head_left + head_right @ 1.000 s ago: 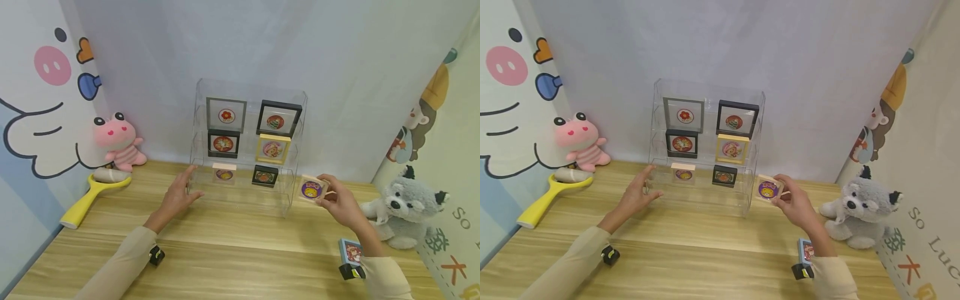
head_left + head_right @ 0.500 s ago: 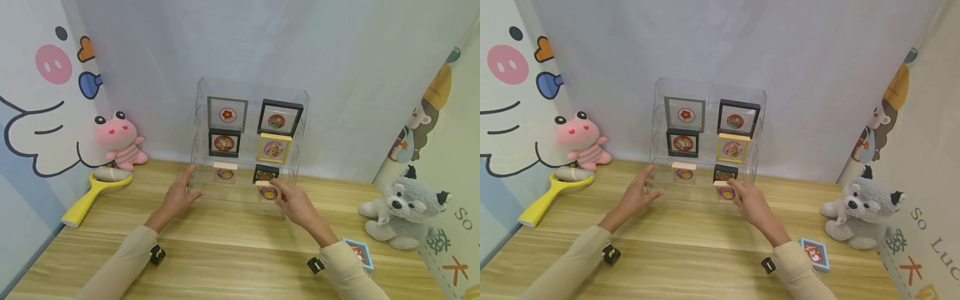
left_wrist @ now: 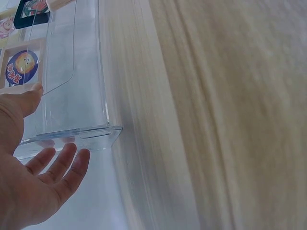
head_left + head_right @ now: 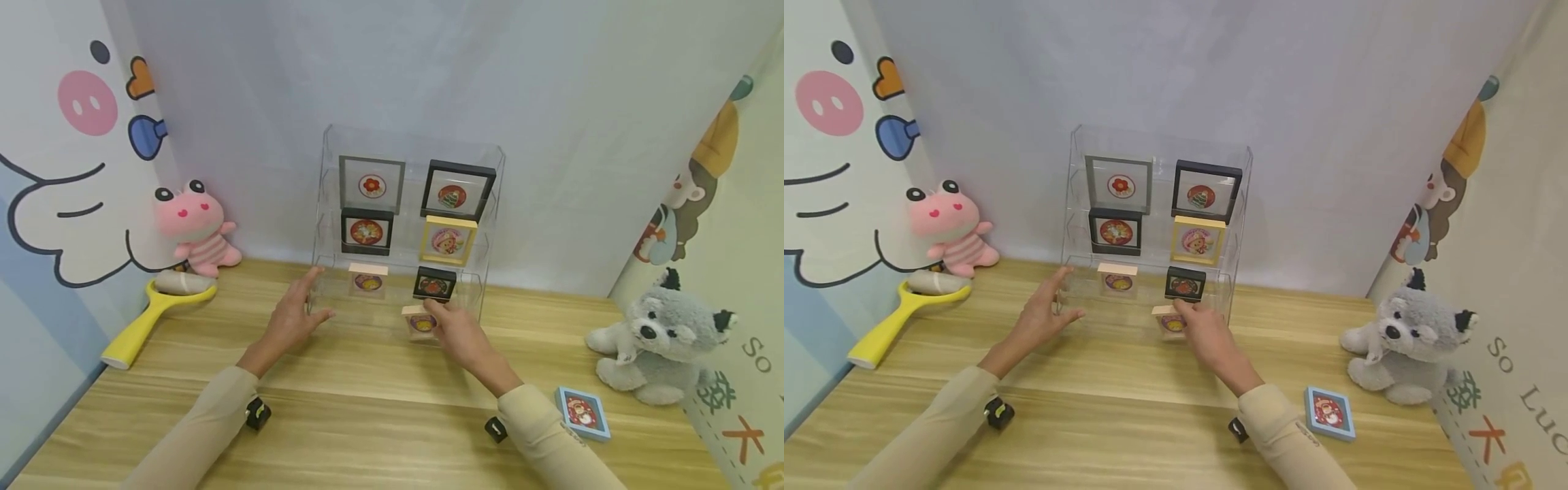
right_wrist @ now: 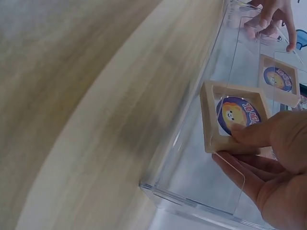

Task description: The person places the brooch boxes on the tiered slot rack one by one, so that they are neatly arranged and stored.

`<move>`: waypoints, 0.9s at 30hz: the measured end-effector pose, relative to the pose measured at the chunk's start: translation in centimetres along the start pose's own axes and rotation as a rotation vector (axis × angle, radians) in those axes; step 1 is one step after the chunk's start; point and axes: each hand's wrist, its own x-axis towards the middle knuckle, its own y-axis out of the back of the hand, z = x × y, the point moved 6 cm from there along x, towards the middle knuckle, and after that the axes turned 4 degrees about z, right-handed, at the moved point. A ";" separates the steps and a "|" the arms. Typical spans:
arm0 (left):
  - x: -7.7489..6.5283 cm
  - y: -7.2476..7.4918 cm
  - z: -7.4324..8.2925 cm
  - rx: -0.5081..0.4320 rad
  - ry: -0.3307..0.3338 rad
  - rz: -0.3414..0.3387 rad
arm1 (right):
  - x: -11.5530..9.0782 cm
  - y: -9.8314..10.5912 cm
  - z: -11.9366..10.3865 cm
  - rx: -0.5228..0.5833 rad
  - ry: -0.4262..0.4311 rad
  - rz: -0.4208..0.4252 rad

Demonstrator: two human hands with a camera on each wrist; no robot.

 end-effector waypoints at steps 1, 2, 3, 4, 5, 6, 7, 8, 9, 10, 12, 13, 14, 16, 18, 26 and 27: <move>0.0 0.0 0.0 -0.001 -0.003 0.002 | 0.0 0.0 0.0 -0.006 -0.009 0.004; 0.1 0.1 -0.1 -0.001 -0.005 0.003 | -0.1 0.2 0.0 -0.009 -0.015 0.011; 0.1 0.1 -0.1 -0.002 -0.005 0.003 | -0.2 0.2 0.0 -0.014 -0.023 0.016; 0.1 0.1 -0.1 -0.002 -0.004 0.003 | -0.3 0.2 0.0 -0.019 -0.031 0.020; 0.0 0.1 -0.2 -0.001 -0.003 0.003 | -0.3 0.2 0.0 -0.022 -0.040 0.024; 0.0 0.1 -0.2 0.000 -0.004 0.004 | -0.4 0.3 0.0 -0.023 -0.055 0.021; 0.0 0.1 -0.2 0.000 -0.002 0.003 | -0.4 0.4 0.1 -0.024 -0.070 0.016; 0.0 0.1 -0.2 -0.001 -0.002 0.003 | -0.4 0.5 0.1 -0.021 -0.084 0.006; 0.0 0.1 -0.2 -0.002 -0.002 0.003 | -0.4 0.7 0.1 -0.019 -0.103 -0.009; 0.0 0.1 -0.2 -0.002 -0.005 0.003 | -0.5 1.0 0.1 -0.019 -0.118 -0.022; 0.0 0.1 -0.1 -0.004 -0.010 0.003 | -0.7 2.0 0.1 -0.010 -0.129 -0.025; -0.1 0.0 0.0 -0.008 -0.010 -0.001 | -1.1 2.6 0.2 0.001 -0.129 -0.014; -0.1 0.0 0.0 -0.011 -0.010 -0.004 | -1.5 3.3 0.3 0.015 -0.123 0.007; -0.1 -0.1 0.1 -0.006 -0.011 -0.006 | -2.5 4.9 0.8 0.038 -0.116 0.050; -0.1 0.0 0.0 0.004 -0.006 -0.003 | -3.6 6.4 1.7 0.064 -0.133 0.076; 0.0 0.0 -0.1 -0.001 0.000 -0.003 | -9.4 9.4 8.2 0.117 -0.373 -0.254; 0.0 0.0 -0.1 -0.004 -0.002 -0.004 | -10.2 9.6 9.0 0.129 -0.396 -0.298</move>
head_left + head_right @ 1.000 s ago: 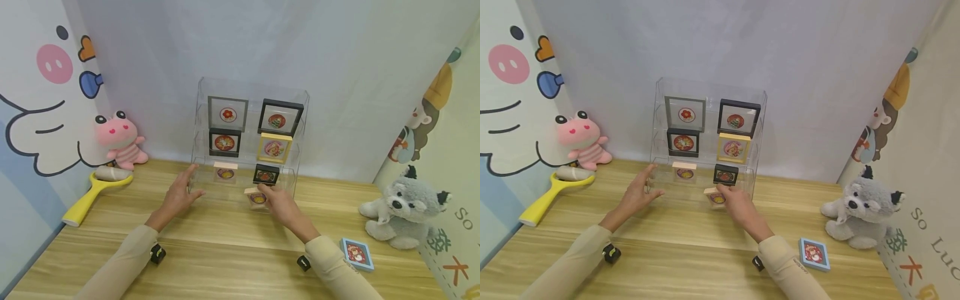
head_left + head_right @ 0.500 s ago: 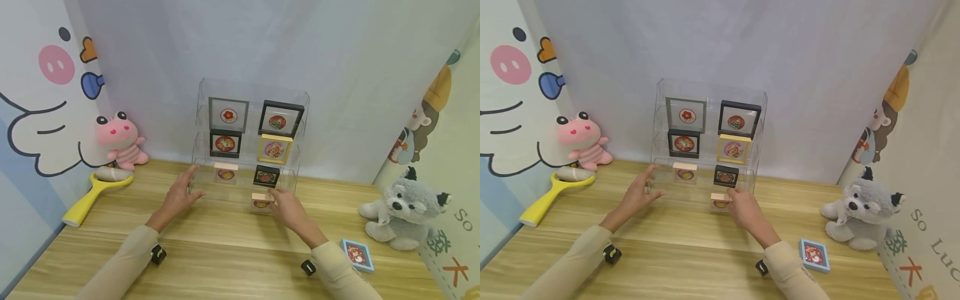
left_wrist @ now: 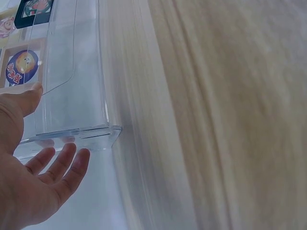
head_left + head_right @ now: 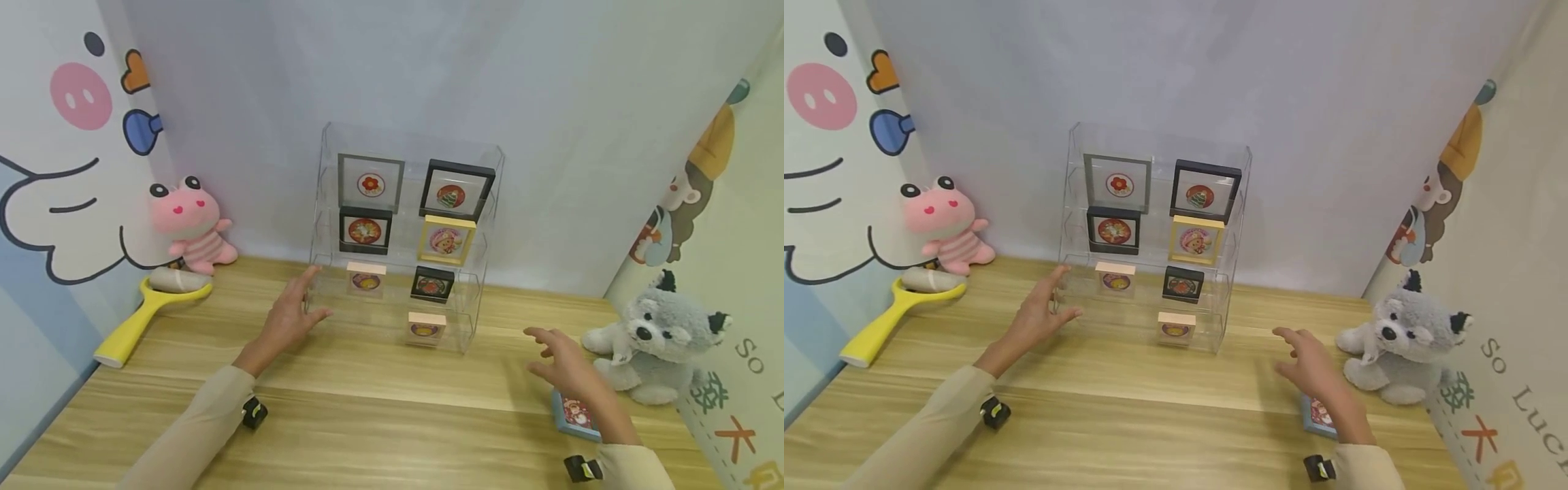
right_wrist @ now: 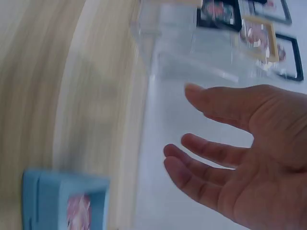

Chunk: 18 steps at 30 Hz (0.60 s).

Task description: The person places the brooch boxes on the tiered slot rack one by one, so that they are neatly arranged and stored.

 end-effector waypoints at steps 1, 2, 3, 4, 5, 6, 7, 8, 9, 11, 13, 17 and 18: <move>0.0 0.0 0.0 -0.001 -0.002 0.000 | -0.4 0.1 0.8 0.011 -0.022 -0.042; 0.0 0.0 0.0 -0.003 -0.005 0.002 | -0.7 0.2 1.6 0.016 -0.040 -0.076; 0.0 0.0 0.0 -0.004 -0.007 0.004 | -0.9 0.2 2.2 0.020 -0.055 -0.106; 0.0 0.0 0.0 -0.005 -0.010 0.004 | -1.2 0.3 2.8 0.019 -0.069 -0.130; -0.1 0.0 0.1 -0.006 -0.008 0.006 | -1.4 0.3 3.4 0.019 -0.083 -0.153; -0.1 0.0 0.1 -0.007 -0.009 0.007 | -1.6 0.3 3.9 0.022 -0.098 -0.178; -0.1 0.0 0.1 -0.007 -0.009 0.008 | -1.7 0.3 4.4 0.025 -0.111 -0.197; -0.1 0.0 0.1 -0.007 -0.009 0.008 | -1.9 0.2 4.8 0.024 -0.122 -0.213; -0.1 0.0 0.1 -0.006 -0.010 0.009 | -2.2 0.1 5.3 0.024 -0.136 -0.225; -0.1 -0.1 0.1 -0.008 -0.007 0.008 | -2.7 -0.1 6.1 0.015 -0.156 -0.248; -0.1 -0.1 0.1 -0.008 -0.007 0.006 | -3.2 -0.3 6.8 0.005 -0.157 -0.266; -0.1 0.0 0.1 -0.007 -0.005 0.004 | -4.2 -0.4 7.9 0.022 -0.162 -0.312; -0.1 0.0 0.1 -0.009 -0.006 0.006 | -4.3 -0.5 8.1 0.028 -0.168 -0.325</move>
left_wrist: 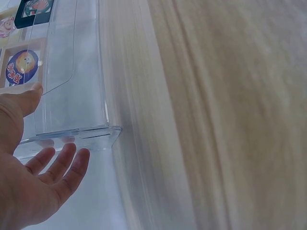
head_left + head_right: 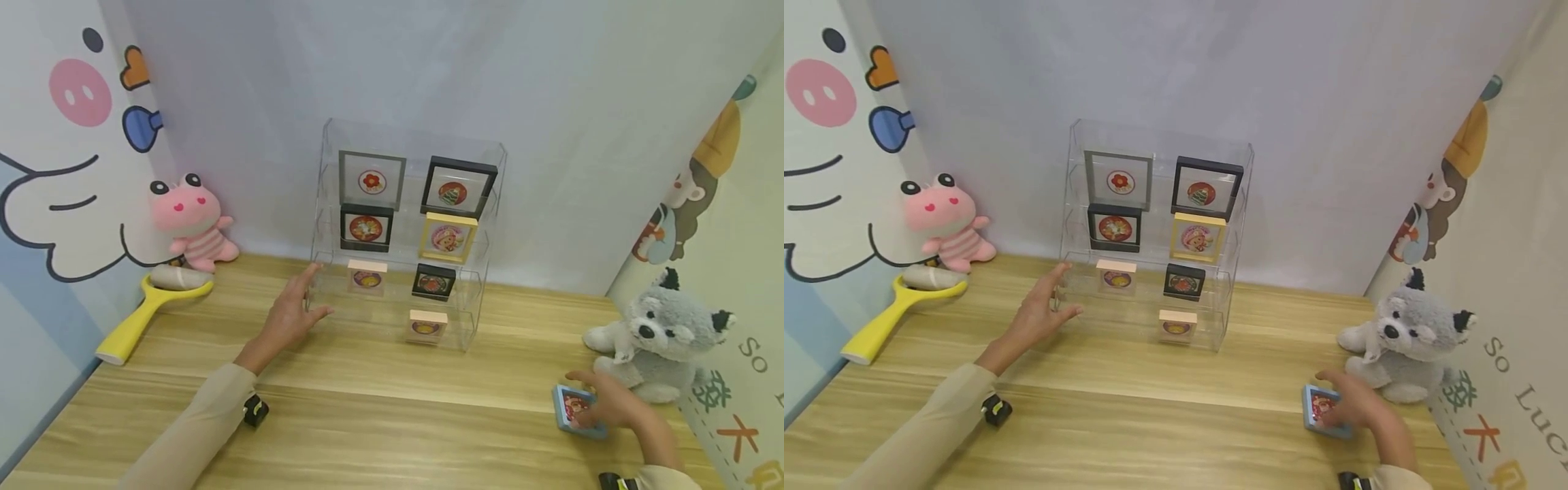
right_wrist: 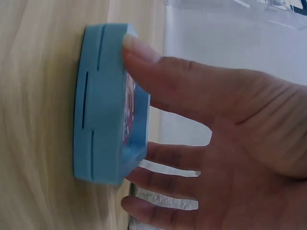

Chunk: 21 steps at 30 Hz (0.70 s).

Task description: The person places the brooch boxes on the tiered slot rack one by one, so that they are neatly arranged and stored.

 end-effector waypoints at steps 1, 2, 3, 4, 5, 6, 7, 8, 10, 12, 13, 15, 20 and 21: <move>0.0 0.0 0.0 0.000 -0.001 0.003 | -0.1 0.0 0.3 0.008 -0.008 -0.009; 0.1 0.1 0.1 -0.001 -0.002 0.006 | -0.1 0.0 0.5 0.013 -0.013 -0.014; 0.1 0.1 0.1 -0.003 -0.003 0.008 | -0.2 0.0 0.7 0.020 -0.023 -0.022; 0.1 0.1 0.1 -0.005 -0.004 0.010 | -0.1 0.1 0.7 0.022 -0.024 -0.023; 0.1 0.2 0.1 -0.006 -0.004 0.010 | -0.1 0.1 0.8 0.032 -0.032 -0.022; 0.1 0.2 0.1 -0.005 -0.003 0.010 | 0.0 0.2 0.9 0.037 -0.035 -0.018; 0.1 0.2 0.0 -0.003 -0.002 0.008 | 0.1 0.2 0.9 0.040 -0.039 -0.011; 0.1 0.1 0.0 -0.004 -0.001 0.006 | 0.2 0.2 0.9 0.039 -0.038 -0.005; 0.0 0.1 -0.1 -0.005 0.007 -0.001 | 0.5 0.3 0.7 0.035 -0.039 0.008; 0.0 0.0 -0.1 -0.006 0.012 -0.006 | 0.7 0.3 0.6 0.013 -0.032 0.022; -0.1 0.0 -0.1 -0.009 0.016 -0.010 | 0.8 0.3 0.5 0.002 -0.027 0.026; -0.1 0.0 -0.2 -0.015 0.022 -0.015 | 0.9 0.3 0.4 0.002 -0.024 0.036; 0.0 -0.1 -0.1 -0.017 0.027 -0.021 | 1.6 -0.2 -0.2 -0.002 0.011 0.138; 0.0 -0.2 0.0 -0.016 0.026 -0.022 | 1.7 -0.4 -0.5 -0.004 0.017 0.169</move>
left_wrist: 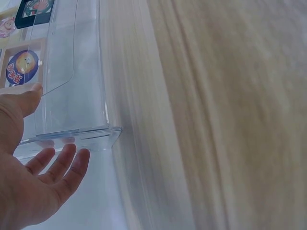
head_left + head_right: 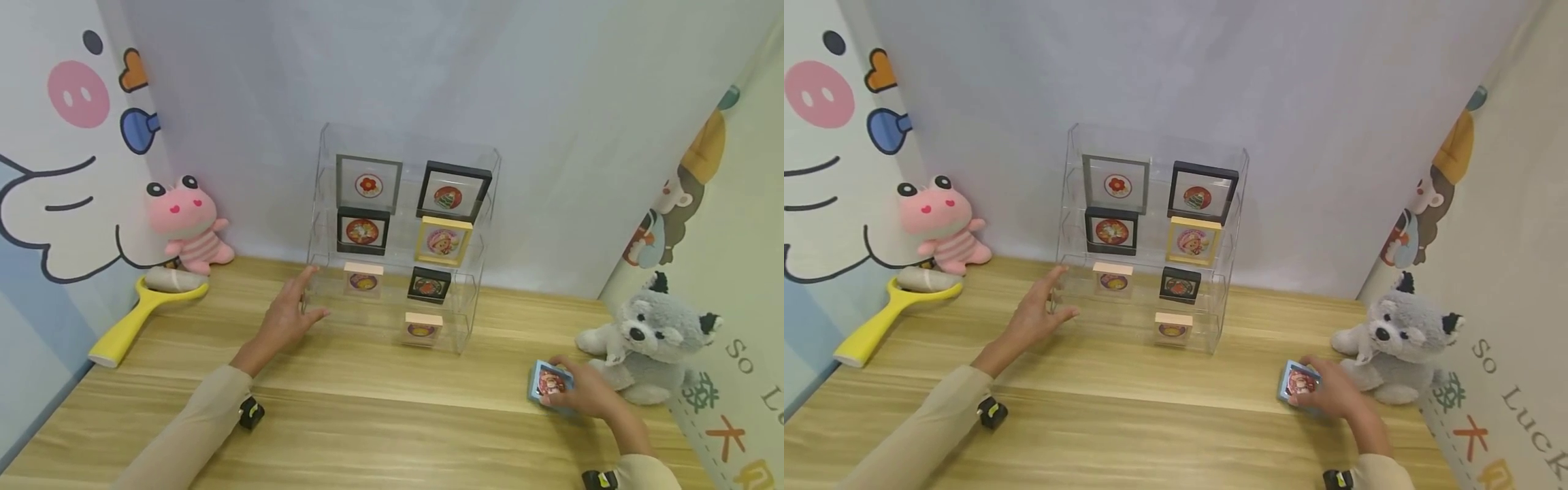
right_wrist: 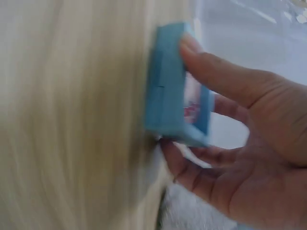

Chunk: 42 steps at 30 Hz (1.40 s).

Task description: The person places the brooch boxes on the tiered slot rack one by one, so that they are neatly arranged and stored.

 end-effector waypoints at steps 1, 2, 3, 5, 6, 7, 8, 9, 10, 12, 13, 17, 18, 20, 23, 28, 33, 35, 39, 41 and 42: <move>0.0 0.0 -0.1 0.003 0.000 -0.001 | 0.2 -0.2 -0.3 0.002 0.006 0.026; 0.0 0.0 -0.1 0.006 0.000 -0.002 | 0.4 -0.3 -0.7 0.007 0.008 0.052; 0.0 -0.1 -0.1 0.006 0.000 -0.005 | 0.6 -0.5 -0.9 0.017 0.001 0.068; 0.0 -0.2 -0.1 0.008 -0.001 -0.008 | 0.9 -0.7 -1.5 0.056 -0.003 0.095; 0.0 -0.2 -0.2 0.008 -0.001 -0.010 | 1.0 -0.8 -1.7 0.078 -0.002 0.109; 0.0 -0.3 -0.2 0.006 0.000 -0.011 | 1.1 -0.9 -1.9 0.098 0.002 0.121; 0.0 -0.3 -0.2 0.007 0.000 -0.012 | 1.2 -1.0 -2.1 0.135 0.005 0.125; 0.0 -0.2 -0.2 0.007 0.002 -0.010 | 1.3 -1.0 -2.5 0.182 0.009 0.122; 0.0 -0.2 -0.2 0.009 0.002 -0.007 | 1.4 -0.9 -2.9 0.231 0.023 0.122; 0.1 0.0 -0.3 0.011 0.001 0.005 | 1.7 -0.4 -4.2 0.322 0.062 0.132; 0.1 0.1 -0.2 0.012 0.000 0.010 | 1.8 0.0 -4.9 0.362 0.090 0.141; 0.3 0.4 -0.2 0.013 -0.007 0.019 | 2.3 1.5 -9.5 0.398 0.215 0.180; 0.3 0.4 -0.2 0.011 -0.008 0.019 | 2.5 1.8 -10.8 0.385 0.249 0.190; 0.2 0.4 -0.2 0.012 -0.010 0.013 | 3.1 1.9 -13.7 0.360 0.314 0.202; 0.1 0.3 -0.2 0.008 -0.010 0.009 | 4.3 1.6 -17.9 0.304 0.421 0.235; 0.1 0.0 -0.1 0.016 -0.012 0.006 | 7.0 -0.6 -23.2 0.171 0.538 0.268; 0.1 -0.1 0.2 0.029 -0.011 -0.001 | 9.4 -3.4 -27.3 0.061 0.598 0.281; 0.1 0.0 0.3 0.033 -0.006 0.004 | 10.2 -4.5 -28.6 0.029 0.638 0.298; 0.0 0.3 0.3 0.027 -0.004 0.015 | 11.6 -6.7 -30.4 -0.064 0.694 0.339; -0.1 0.3 0.3 0.025 -0.007 0.014 | 12.1 -7.8 -30.7 -0.102 0.703 0.356; -0.1 0.3 0.2 0.025 -0.007 0.015 | 12.3 -8.1 -30.9 -0.114 0.700 0.364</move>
